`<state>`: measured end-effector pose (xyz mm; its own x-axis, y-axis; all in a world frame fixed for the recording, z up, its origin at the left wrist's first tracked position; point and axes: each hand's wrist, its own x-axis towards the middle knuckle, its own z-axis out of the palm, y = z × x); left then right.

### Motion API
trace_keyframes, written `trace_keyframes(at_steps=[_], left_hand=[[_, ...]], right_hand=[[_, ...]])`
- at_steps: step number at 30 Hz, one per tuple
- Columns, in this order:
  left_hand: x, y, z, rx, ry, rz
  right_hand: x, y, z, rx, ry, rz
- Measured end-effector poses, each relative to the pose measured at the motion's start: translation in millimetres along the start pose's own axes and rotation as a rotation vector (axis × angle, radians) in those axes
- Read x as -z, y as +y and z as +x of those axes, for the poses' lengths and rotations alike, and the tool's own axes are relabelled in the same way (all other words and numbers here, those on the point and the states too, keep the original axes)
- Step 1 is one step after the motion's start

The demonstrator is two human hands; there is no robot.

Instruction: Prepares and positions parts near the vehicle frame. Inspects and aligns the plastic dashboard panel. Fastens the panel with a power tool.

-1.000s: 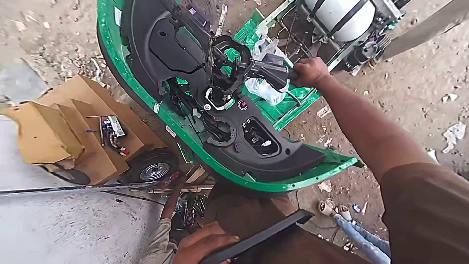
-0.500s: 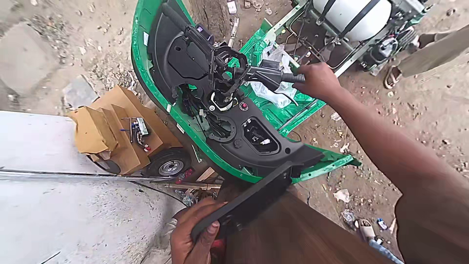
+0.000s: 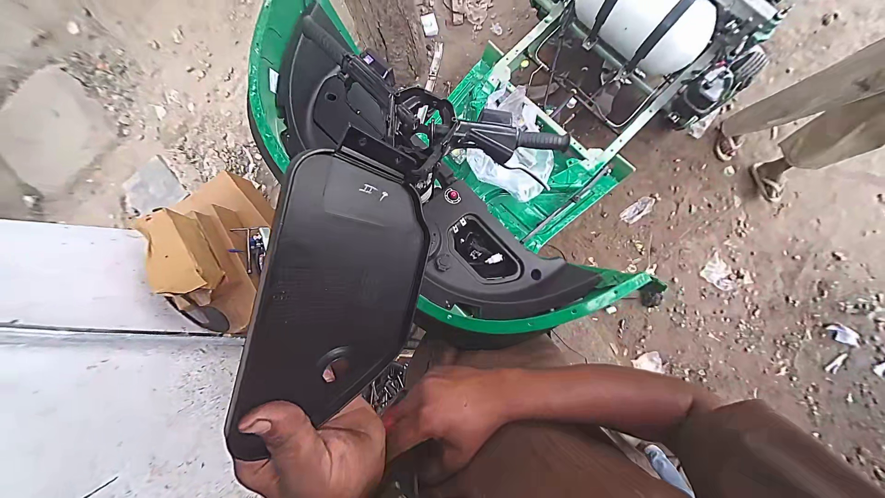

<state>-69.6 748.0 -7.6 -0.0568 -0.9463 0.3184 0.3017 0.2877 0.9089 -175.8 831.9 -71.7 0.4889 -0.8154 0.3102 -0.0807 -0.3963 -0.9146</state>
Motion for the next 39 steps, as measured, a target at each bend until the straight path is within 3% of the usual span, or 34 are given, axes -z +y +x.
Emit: trace_keyframes(at_steps=[6, 11, 14, 18, 21, 25, 29, 30, 32, 39], left_hand=[[-8.3, 8.3, 14.2, -0.074, 0.066, 0.168], [-21.7, 12.2, 28.2, 0.006, -0.029, 0.262], [-38.3, 15.4, 36.7, 0.030, -0.188, 0.331], [-74.0, 25.1, 61.2, -0.039, -0.604, 0.408], [-103.5, 20.0, 92.9, -0.120, -0.721, 0.379], [-83.9, -12.4, 130.2, -0.062, -0.561, 0.367], [-17.2, -40.7, 134.8, -0.045, -0.295, 0.520], [2.1, -45.0, 131.1, -0.013, -0.246, 0.542], [37.1, -50.1, 118.6, 0.054, -0.133, 0.596], [102.0, -45.8, 79.0, 0.183, 0.124, 0.678]], right_hand=[[-6.3, -6.7, 21.2, 0.041, 0.024, -0.215], [-5.7, 0.4, 28.7, 0.264, 0.143, -0.198], [-5.4, 5.7, 29.7, 0.330, 0.270, -0.068], [5.3, 5.6, 26.4, 0.309, 0.387, 0.073], [34.4, 3.0, 18.9, 0.380, 0.494, 0.022], [99.9, -17.1, -22.5, 0.350, 0.543, -0.145], [179.6, -67.4, -80.6, -0.295, 0.368, -0.296], [189.4, -58.5, -93.1, -0.330, 0.396, -0.395], [198.2, -6.6, -126.0, -0.215, 0.478, -0.642], [201.3, 122.1, -182.3, -0.637, 0.159, -0.834]])
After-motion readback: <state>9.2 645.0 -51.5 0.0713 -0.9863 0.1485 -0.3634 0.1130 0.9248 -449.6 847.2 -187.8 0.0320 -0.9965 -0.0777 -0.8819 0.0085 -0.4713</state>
